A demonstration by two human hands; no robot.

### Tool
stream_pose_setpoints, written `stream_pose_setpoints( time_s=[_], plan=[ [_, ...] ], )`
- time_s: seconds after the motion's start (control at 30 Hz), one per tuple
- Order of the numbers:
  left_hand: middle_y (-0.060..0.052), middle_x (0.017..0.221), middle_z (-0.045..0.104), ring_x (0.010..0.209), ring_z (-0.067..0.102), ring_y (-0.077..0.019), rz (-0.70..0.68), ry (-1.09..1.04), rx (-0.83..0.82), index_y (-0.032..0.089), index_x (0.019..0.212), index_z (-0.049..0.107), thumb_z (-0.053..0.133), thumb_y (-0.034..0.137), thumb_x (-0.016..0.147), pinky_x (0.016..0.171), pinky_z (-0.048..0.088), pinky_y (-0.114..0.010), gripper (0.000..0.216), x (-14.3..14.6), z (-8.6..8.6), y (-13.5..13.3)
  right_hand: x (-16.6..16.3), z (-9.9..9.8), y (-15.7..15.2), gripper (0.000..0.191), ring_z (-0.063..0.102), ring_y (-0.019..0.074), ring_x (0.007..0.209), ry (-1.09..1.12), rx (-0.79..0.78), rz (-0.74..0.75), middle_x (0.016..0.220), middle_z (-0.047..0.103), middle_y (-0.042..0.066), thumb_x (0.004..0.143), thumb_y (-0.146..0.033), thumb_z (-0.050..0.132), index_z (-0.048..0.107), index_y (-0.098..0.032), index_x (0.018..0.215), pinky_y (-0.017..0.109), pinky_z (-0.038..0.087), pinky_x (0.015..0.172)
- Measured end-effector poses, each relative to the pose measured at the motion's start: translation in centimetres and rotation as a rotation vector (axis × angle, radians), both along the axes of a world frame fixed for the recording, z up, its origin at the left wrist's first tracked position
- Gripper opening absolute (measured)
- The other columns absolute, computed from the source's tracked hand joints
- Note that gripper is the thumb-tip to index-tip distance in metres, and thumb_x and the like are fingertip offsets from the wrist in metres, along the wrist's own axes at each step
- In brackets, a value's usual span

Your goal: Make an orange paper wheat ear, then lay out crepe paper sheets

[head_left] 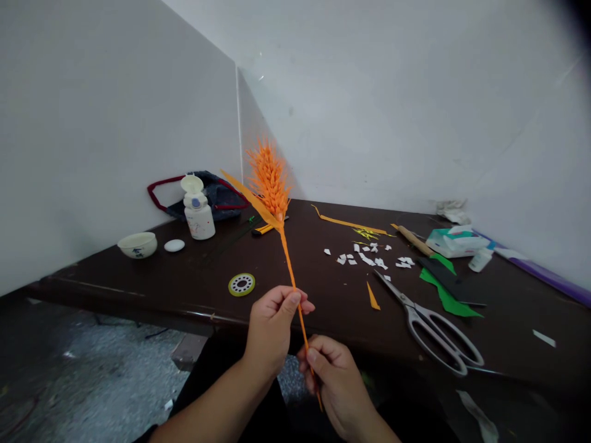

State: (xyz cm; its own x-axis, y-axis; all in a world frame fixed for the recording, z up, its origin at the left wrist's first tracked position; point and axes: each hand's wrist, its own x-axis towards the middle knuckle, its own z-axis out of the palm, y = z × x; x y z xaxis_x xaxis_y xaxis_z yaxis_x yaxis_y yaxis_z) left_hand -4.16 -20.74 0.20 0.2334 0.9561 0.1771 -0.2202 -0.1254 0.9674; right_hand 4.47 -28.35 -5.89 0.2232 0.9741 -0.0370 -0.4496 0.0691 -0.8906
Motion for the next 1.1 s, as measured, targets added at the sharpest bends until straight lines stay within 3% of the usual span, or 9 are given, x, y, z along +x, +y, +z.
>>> stream_pose_setpoints(
  time_s=[0.2, 0.3, 0.47, 0.6, 0.8, 1.1],
  plan=[
    [-0.001, 0.062, 0.066, 0.061, 0.058, -0.0125, -0.029, 0.033, -0.016, 0.016, 0.07, 0.062, 0.056, 0.033, 0.081, 0.061, 0.043, -0.022, 0.02, 0.3, -0.4, -0.4, -0.1, -0.7, 0.4, 0.026, 0.037, 0.0057, 0.043, -0.054, 0.047, -0.134, 0.047, 0.045, -0.007, 0.068, -0.028, 0.071, 0.051, -0.017, 0.055, 0.018, 0.028, 0.043],
    [-0.001, 0.061, 0.066, 0.06, 0.057, -0.0132, -0.027, 0.052, -0.01, 0.016, 0.068, 0.061, 0.055, 0.033, 0.081, 0.06, 0.042, -0.023, 0.021, 0.4, -0.5, -0.4, -0.1, -1.7, 0.7, 0.027, 0.037, 0.0061, 0.043, -0.105, 0.072, -0.192, 0.049, 0.043, -0.008, 0.071, -0.031, 0.07, 0.051, -0.018, 0.058, 0.018, 0.031, 0.043],
    [0.0, 0.061, 0.065, 0.06, 0.055, -0.0136, -0.001, 0.074, 0.043, 0.017, 0.067, 0.06, 0.054, 0.033, 0.082, 0.06, 0.04, -0.023, 0.023, 0.2, -0.7, 0.1, 0.3, -3.0, 0.6, 0.036, 0.043, 0.0072, 0.041, -0.174, 0.076, -0.045, 0.061, 0.053, -0.002, 0.079, -0.052, 0.058, 0.061, -0.016, 0.08, 0.02, 0.034, 0.04],
    [0.0, 0.06, 0.064, 0.06, 0.054, -0.0139, 0.014, 0.102, 0.043, 0.017, 0.067, 0.06, 0.053, 0.033, 0.082, 0.059, 0.039, -0.023, 0.023, 0.1, -0.8, 0.2, 1.0, -3.4, 0.6, 0.044, 0.046, 0.0079, 0.042, -0.314, 0.077, 0.062, 0.06, 0.053, -0.001, 0.077, -0.059, 0.055, 0.059, -0.015, 0.071, 0.021, 0.034, 0.043],
    [0.0, 0.06, 0.064, 0.06, 0.054, -0.0142, 0.014, 0.12, 0.015, 0.017, 0.066, 0.06, 0.054, 0.032, 0.081, 0.06, 0.04, -0.023, 0.022, 0.4, -1.0, -0.1, 0.8, -3.9, 0.9, 0.045, 0.045, 0.0112, 0.045, -0.327, 0.05, 0.0, 0.049, 0.05, -0.002, 0.072, -0.062, 0.058, 0.055, -0.017, 0.064, 0.023, 0.035, 0.046],
    [-0.001, 0.058, 0.064, 0.059, 0.056, -0.0147, -0.002, 0.095, -0.012, 0.017, 0.067, 0.059, 0.054, 0.031, 0.08, 0.06, 0.041, -0.024, 0.021, 0.5, -1.4, -0.1, -0.4, -3.1, 0.5, 0.027, 0.043, 0.0115, 0.044, -0.397, -0.009, -0.199, 0.047, 0.046, -0.003, 0.069, -0.037, 0.062, 0.048, -0.02, 0.054, 0.024, 0.033, 0.046]
  ],
)
